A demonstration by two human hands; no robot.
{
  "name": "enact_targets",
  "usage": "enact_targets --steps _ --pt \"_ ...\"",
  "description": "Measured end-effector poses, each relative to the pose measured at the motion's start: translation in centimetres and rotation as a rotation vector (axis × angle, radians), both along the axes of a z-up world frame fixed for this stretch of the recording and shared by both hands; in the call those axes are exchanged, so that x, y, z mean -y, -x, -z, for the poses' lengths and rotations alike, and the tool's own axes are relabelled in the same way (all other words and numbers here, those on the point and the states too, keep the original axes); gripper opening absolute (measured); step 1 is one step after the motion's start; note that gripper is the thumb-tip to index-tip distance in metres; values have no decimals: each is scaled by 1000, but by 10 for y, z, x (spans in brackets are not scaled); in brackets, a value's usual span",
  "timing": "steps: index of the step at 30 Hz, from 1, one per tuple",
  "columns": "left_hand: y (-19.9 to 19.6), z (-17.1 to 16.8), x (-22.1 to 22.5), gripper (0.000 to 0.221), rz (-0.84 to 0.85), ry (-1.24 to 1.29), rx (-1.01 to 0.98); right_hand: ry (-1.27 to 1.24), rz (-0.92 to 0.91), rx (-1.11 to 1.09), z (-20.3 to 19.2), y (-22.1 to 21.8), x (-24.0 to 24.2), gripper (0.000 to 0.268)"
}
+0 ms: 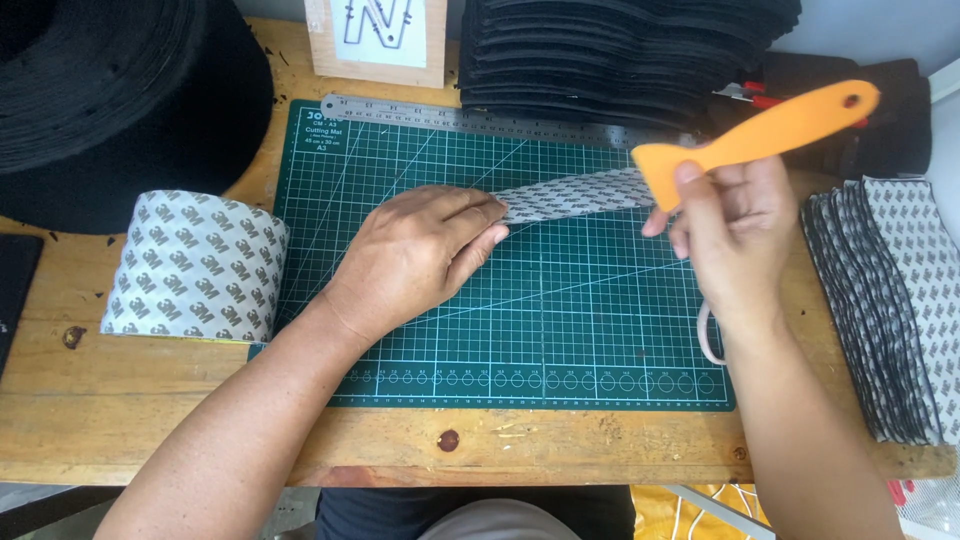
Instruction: Applying adhesive tape to fabric strips and smoothing it with a scraper
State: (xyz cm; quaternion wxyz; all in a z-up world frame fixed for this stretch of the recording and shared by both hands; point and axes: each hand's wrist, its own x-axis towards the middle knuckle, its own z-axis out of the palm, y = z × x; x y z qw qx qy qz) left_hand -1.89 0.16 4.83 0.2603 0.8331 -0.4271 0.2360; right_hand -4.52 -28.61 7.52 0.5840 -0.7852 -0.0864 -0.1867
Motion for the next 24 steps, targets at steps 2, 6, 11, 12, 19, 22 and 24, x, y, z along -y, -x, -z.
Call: enact_targets --steps 2,6,11,12,19,22,24 --pt "0 1 1 26 23 -23 4 46 -54 -15 -1 1 0 15" --pt "4 7 4 32 118 -146 -132 197 -136 -257 1 -1 6 16" --pt "9 -7 10 29 43 -343 -337 273 -190 -269 16 -9 6 29" --pt "9 -8 9 32 43 -374 -364 283 -184 -350 13 -9 4 30" --pt "6 0 9 25 35 -333 -368 364 -171 -471 5 -12 -1 27" --pt "5 0 9 23 34 -311 -391 381 -173 -506 8 -12 0 27" --pt "5 2 9 23 37 -314 -391 385 -181 -495 8 -11 -3 23"
